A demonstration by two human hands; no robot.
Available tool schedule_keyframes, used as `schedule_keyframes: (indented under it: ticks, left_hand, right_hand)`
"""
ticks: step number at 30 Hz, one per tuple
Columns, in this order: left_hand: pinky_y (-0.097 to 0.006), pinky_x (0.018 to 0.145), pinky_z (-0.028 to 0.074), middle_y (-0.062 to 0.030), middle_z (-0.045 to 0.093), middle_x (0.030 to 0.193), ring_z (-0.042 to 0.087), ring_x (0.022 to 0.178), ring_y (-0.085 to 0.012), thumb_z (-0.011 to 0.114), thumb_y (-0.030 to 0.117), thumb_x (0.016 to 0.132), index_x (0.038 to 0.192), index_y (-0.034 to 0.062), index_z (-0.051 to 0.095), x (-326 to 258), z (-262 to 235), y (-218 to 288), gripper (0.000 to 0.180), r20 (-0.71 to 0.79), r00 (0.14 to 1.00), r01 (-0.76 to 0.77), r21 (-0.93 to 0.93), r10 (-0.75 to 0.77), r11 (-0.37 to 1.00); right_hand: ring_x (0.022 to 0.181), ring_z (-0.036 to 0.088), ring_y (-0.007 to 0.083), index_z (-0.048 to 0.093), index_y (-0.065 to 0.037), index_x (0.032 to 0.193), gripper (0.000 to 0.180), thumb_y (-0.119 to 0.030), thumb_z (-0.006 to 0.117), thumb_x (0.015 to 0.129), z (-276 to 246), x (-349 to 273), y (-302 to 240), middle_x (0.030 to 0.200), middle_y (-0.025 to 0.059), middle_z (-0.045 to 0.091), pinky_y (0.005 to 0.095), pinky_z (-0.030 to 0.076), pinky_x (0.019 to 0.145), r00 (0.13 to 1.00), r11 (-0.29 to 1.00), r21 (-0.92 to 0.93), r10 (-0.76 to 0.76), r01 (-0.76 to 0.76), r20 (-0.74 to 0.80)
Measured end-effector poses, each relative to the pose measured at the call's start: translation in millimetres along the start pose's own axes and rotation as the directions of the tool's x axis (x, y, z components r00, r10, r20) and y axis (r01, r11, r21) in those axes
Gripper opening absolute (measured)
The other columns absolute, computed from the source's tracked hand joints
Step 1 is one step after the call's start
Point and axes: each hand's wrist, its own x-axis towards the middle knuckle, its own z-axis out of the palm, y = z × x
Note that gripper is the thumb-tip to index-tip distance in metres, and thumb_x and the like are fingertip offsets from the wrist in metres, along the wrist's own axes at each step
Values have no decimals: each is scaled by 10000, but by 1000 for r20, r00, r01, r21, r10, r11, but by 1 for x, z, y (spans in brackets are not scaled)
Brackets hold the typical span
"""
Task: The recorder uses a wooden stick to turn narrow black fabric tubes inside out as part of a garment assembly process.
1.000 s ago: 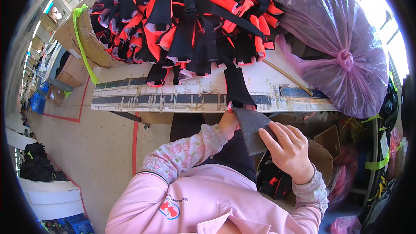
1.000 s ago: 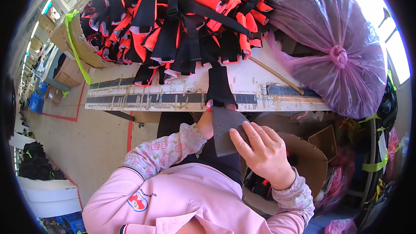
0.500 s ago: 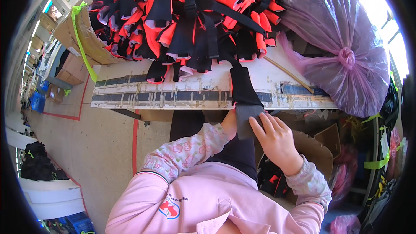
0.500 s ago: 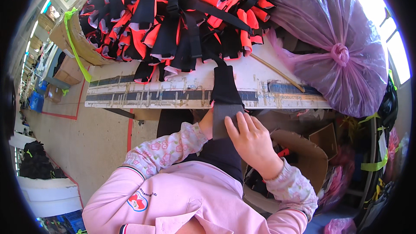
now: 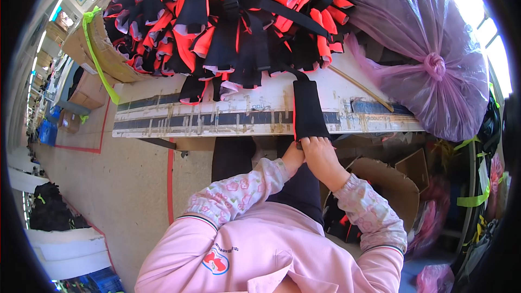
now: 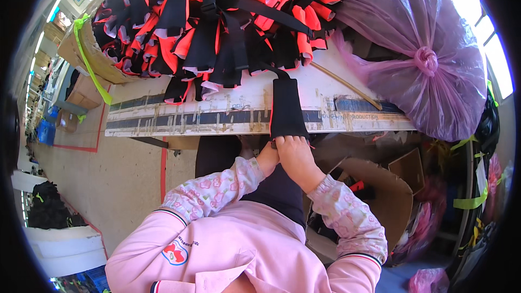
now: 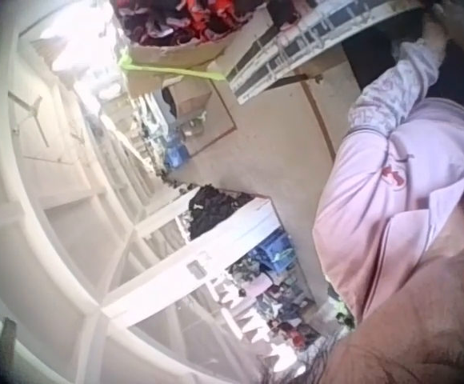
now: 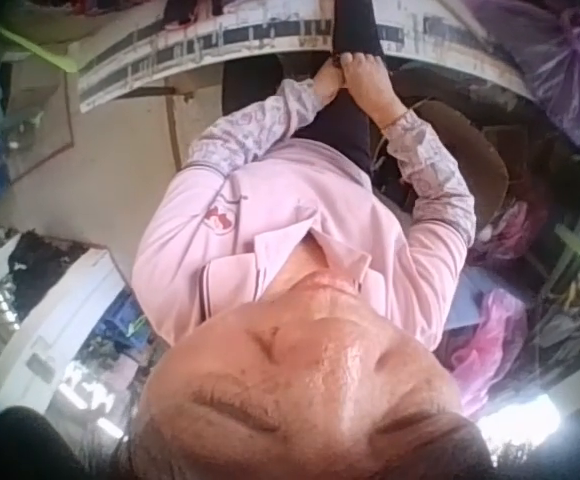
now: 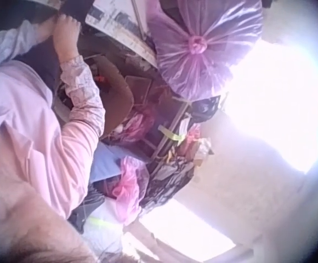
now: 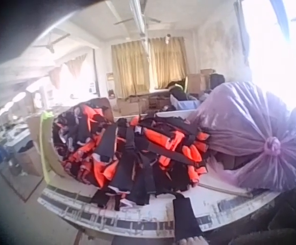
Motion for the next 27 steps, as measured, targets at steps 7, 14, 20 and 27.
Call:
schedule_keyframes:
  ticks: [7, 14, 20, 27]
  left_hand:
    - [-264, 504, 385, -65, 628, 765, 543, 606, -119, 458, 32, 870, 938, 50, 617, 1, 12, -2, 174, -176, 983, -46, 42, 53, 998]
    - [-321, 401, 425, -120, 605, 631, 554, 440, -218, 473, 39, 854, 833, 6, 604, 20, -10, 3, 137, -5, 999, 45, 87, -45, 995]
    - [-351, 360, 484, -192, 628, 723, 628, 518, -279, 418, 81, 892, 994, -20, 570, 23, -23, -14, 209, -36, 997, 71, -33, -72, 997]
    - [-338, 394, 404, -121, 591, 609, 542, 444, -227, 430, 157, 902, 811, 44, 607, 31, -20, -43, 228, 121, 983, -140, 26, 136, 990]
  right_hand:
    - [769, 636, 301, 619, -37, 900, 172, -67, 550, 746, 59, 4, 16, 801, 166, 630, 393, 503, 671, 995, 985, 149, 91, -82, -51]
    - [667, 638, 279, 665, -101, 610, 110, -148, 736, 542, 71, 42, 40, 619, 87, 635, 359, 498, 611, 689, 873, 250, 126, -419, 714]
    - [696, 634, 313, 651, -46, 664, 147, -192, 631, 661, 61, 28, -4, 652, 146, 629, 391, 491, 655, 773, 879, 208, 239, -430, 587]
    - [729, 629, 354, 634, 17, 727, 298, -243, 509, 800, 79, -4, 54, 690, 216, 622, 428, 482, 706, 917, 926, 239, 201, -292, 344]
